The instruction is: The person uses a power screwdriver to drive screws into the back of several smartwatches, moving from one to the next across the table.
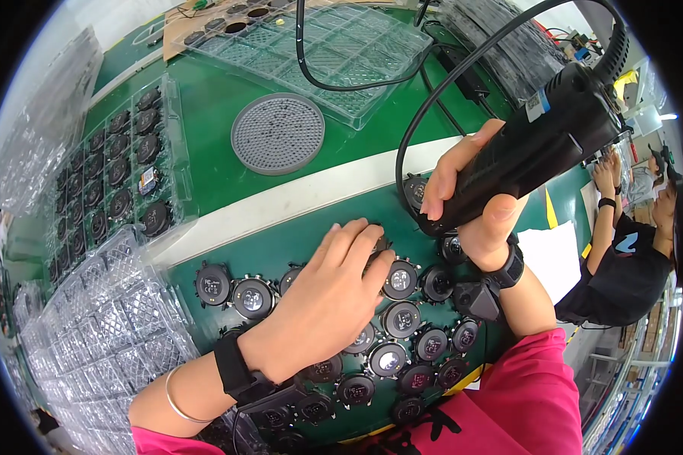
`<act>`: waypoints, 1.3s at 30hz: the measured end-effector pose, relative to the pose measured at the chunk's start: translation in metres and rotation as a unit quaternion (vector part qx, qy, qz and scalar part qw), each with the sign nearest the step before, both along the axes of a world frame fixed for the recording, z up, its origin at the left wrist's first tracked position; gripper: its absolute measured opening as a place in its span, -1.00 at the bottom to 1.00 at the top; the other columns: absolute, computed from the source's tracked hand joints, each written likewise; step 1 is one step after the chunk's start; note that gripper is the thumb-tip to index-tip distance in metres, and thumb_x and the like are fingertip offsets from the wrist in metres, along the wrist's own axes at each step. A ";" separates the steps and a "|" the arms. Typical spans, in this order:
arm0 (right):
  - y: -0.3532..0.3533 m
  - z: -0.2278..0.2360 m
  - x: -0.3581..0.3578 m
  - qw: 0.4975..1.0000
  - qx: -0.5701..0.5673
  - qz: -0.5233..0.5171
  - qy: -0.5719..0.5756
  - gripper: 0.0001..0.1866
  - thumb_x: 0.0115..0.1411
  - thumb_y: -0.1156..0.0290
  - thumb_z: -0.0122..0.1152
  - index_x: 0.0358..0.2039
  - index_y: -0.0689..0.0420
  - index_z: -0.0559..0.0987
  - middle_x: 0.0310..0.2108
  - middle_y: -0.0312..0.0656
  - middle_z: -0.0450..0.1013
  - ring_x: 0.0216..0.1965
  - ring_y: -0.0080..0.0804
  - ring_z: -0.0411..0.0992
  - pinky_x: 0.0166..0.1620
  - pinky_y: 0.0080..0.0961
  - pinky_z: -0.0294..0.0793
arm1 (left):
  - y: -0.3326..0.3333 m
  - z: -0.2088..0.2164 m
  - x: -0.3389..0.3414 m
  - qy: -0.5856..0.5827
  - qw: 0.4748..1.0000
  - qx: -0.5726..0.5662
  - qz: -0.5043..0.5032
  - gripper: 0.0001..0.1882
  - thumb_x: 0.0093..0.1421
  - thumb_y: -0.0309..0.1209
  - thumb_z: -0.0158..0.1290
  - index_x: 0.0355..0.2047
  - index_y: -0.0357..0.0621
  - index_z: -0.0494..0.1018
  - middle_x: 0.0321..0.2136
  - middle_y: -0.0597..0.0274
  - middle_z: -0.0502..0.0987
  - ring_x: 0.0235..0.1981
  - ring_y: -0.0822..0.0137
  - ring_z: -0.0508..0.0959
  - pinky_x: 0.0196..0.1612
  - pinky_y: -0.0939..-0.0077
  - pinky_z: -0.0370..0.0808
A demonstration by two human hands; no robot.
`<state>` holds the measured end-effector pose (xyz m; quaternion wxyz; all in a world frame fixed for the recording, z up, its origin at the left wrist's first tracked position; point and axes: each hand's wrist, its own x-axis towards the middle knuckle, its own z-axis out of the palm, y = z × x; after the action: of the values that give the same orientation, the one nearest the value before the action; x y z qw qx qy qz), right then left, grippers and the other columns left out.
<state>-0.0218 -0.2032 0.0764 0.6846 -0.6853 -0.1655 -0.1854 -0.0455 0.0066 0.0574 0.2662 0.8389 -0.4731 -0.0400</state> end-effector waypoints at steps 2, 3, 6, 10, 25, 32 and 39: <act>0.000 0.001 0.000 1.000 -0.004 -0.001 0.001 -0.10 -0.01 -0.40 0.26 -0.06 0.15 0.20 -0.59 -0.21 0.33 -0.69 -0.44 0.38 -0.59 -0.52 0.47 | 0.000 0.001 0.000 -0.010 1.000 0.009 0.000 -0.49 0.10 -0.42 0.19 0.07 -0.28 0.39 0.18 -0.02 0.27 0.25 -0.09 0.25 0.23 0.09 0.31; 0.000 0.001 0.000 1.000 -0.004 0.000 0.002 -0.10 -0.01 -0.40 0.26 -0.06 0.15 0.20 -0.59 -0.21 0.33 -0.69 -0.44 0.38 -0.59 -0.52 0.47 | 0.001 0.001 0.000 -0.020 1.000 0.018 0.002 -0.49 0.10 -0.42 0.19 0.07 -0.26 0.40 0.19 -0.02 0.27 0.25 -0.08 0.26 0.22 0.09 0.31; 0.000 0.000 0.000 1.000 -0.012 -0.001 -0.001 -0.10 0.00 -0.40 0.25 -0.06 0.15 0.19 -0.58 -0.21 0.33 -0.68 -0.45 0.39 -0.58 -0.52 0.48 | 0.001 -0.002 0.001 -0.031 0.999 0.026 0.001 -0.51 0.10 -0.42 0.19 0.06 -0.24 0.41 0.20 -0.02 0.27 0.25 -0.08 0.26 0.21 0.10 0.32; 0.000 0.000 -0.001 1.000 -0.013 0.004 0.003 -0.10 0.00 -0.40 0.25 -0.06 0.15 0.18 -0.57 -0.21 0.33 -0.67 -0.44 0.39 -0.57 -0.52 0.48 | 0.002 -0.005 0.001 -0.035 0.999 0.026 -0.006 -0.53 0.11 -0.43 0.18 0.05 -0.22 0.43 0.22 -0.02 0.26 0.26 -0.08 0.26 0.19 0.10 0.33; 0.001 0.000 -0.002 1.000 -0.020 0.003 0.010 -0.09 -0.01 -0.42 0.24 -0.04 0.13 0.17 -0.56 -0.21 0.34 -0.66 -0.43 0.39 -0.56 -0.50 0.49 | 0.000 -0.001 0.002 0.013 1.000 -0.005 -0.012 -0.46 0.11 -0.46 0.17 0.11 -0.30 0.34 0.24 -0.11 0.23 0.29 -0.11 0.21 0.26 0.13 0.34; 0.000 -0.001 -0.003 1.000 -0.024 0.005 0.012 -0.09 -0.01 -0.43 0.23 -0.04 0.13 0.17 -0.55 -0.21 0.33 -0.66 -0.44 0.39 -0.56 -0.50 0.49 | 0.001 0.001 0.003 0.045 0.999 0.008 -0.018 -0.38 0.13 -0.39 0.19 0.16 -0.39 0.27 0.28 -0.13 0.18 0.31 -0.09 0.19 0.21 0.19 0.41; 0.001 0.000 -0.002 1.000 -0.025 0.003 0.014 -0.08 0.00 -0.44 0.21 -0.03 0.13 0.17 -0.55 -0.21 0.33 -0.67 -0.44 0.38 -0.55 -0.51 0.48 | 0.001 0.000 0.002 0.030 0.999 0.012 -0.025 -0.36 0.12 -0.38 0.20 0.17 -0.36 0.27 0.28 -0.10 0.17 0.30 -0.07 0.19 0.20 0.20 0.42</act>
<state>-0.0239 -0.2025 0.0765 0.6702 -0.7039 -0.1628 -0.1698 -0.0431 0.0081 0.0578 0.2686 0.8287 -0.4849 -0.0772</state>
